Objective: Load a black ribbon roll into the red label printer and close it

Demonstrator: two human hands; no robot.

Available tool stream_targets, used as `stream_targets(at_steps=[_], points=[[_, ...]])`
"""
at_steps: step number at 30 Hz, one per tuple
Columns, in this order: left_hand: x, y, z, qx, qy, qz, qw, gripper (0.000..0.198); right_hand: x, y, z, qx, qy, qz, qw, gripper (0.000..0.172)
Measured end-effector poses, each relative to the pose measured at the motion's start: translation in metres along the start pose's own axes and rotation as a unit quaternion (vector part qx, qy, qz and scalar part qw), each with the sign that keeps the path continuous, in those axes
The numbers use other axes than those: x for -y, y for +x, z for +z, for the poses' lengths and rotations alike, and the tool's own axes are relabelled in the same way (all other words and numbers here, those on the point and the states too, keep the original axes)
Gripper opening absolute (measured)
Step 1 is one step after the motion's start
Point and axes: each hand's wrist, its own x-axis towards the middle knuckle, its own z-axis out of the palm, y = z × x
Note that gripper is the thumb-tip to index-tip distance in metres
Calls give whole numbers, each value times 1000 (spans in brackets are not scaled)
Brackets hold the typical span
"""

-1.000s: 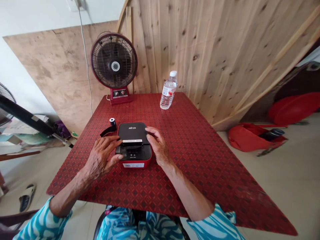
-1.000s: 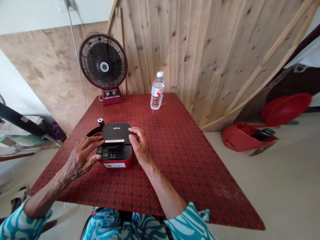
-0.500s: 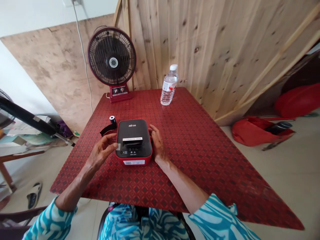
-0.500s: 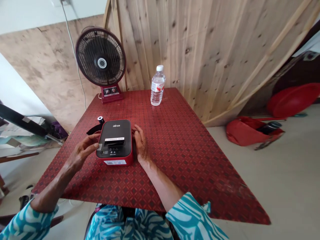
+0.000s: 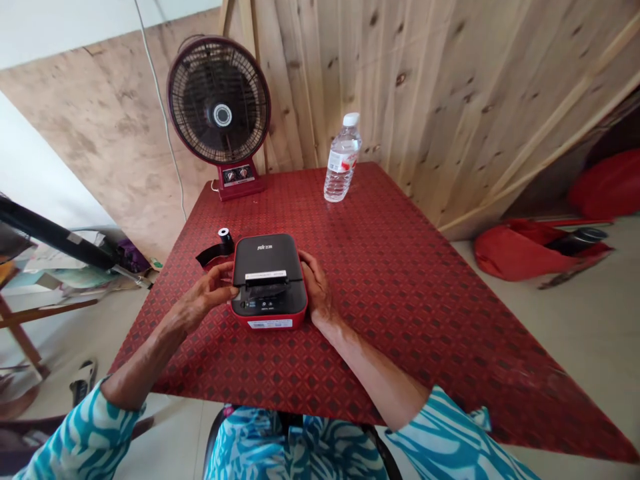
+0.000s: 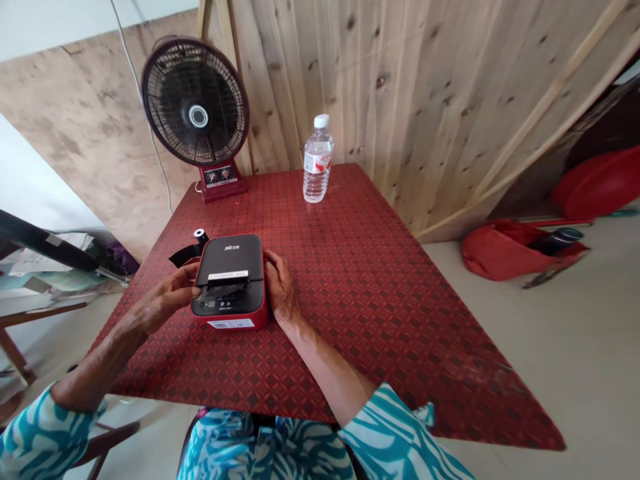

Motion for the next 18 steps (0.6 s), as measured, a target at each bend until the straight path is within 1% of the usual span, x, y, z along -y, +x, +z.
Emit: stream_targets(at_steps=[5,8,11,13,14,16,18], points=[[5,1,-1,0,27,27,999,62,-2,-1,1,-5,5,-12,1000,37],[7,2,-1,-1,25,34,999,61,-1,0,2,-2,9,-18,1000,37],[4,0,2,-16,18,32,999,64,-1,0,3,-3,9,-16,1000,38],[-4,-4,4,-31,32,30,999,66,-1,1,3,-7,5,-17,1000,38],[-9,-6,5,-37,48,35,998,66,-1,1,4,-7,3,-21,1000,37],[-21,-8,8,-52,112,68,990,60,-1,2,5,-9,-2,-30,1000,36],[-34,-6,13,-66,218,128,965,45,-2,3,6,-8,-3,-35,999,36]])
